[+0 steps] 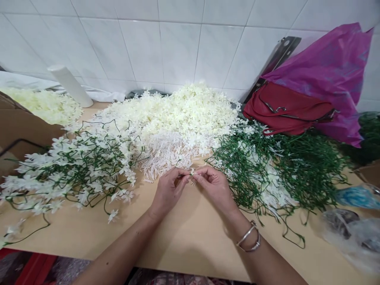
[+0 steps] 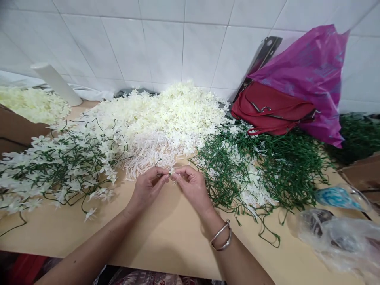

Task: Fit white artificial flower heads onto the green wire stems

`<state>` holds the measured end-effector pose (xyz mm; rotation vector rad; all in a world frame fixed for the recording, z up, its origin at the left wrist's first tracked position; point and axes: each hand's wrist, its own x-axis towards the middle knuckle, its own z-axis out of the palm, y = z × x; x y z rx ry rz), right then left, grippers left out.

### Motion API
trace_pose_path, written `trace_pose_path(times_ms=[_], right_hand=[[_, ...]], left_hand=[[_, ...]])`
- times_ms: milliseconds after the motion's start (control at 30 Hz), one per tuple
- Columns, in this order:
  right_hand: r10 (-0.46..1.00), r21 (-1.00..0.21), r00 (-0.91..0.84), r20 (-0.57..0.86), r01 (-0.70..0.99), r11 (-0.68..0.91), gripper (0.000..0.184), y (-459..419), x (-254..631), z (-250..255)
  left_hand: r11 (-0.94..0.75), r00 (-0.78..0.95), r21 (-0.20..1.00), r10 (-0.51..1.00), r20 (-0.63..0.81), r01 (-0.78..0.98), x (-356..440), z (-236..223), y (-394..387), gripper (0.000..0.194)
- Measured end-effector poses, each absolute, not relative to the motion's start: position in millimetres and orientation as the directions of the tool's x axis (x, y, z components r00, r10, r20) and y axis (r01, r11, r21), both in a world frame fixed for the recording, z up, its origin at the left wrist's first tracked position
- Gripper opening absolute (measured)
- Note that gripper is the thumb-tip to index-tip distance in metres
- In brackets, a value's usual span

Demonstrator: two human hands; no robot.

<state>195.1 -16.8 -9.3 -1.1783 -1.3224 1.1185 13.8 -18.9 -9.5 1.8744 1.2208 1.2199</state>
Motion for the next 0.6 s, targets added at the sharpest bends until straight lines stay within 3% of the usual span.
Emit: trace_pose_path(times_ms=[267, 600], right_hand=[[0.991, -0.991, -0.015, 0.131, 0.001, 0.131, 0.019, -20, 181, -5], [0.973, -0.972, -0.049, 0.225, 0.056, 0.228, 0.014, -14, 178, -5]], left_hand=[[-0.322, 0.143, 0.896, 0.946, 0.291, 0.307, 13, -8, -19, 0.014], [-0.359, 0.097, 0.853, 0.932, 0.349, 0.379, 12, -6, -19, 0.012]])
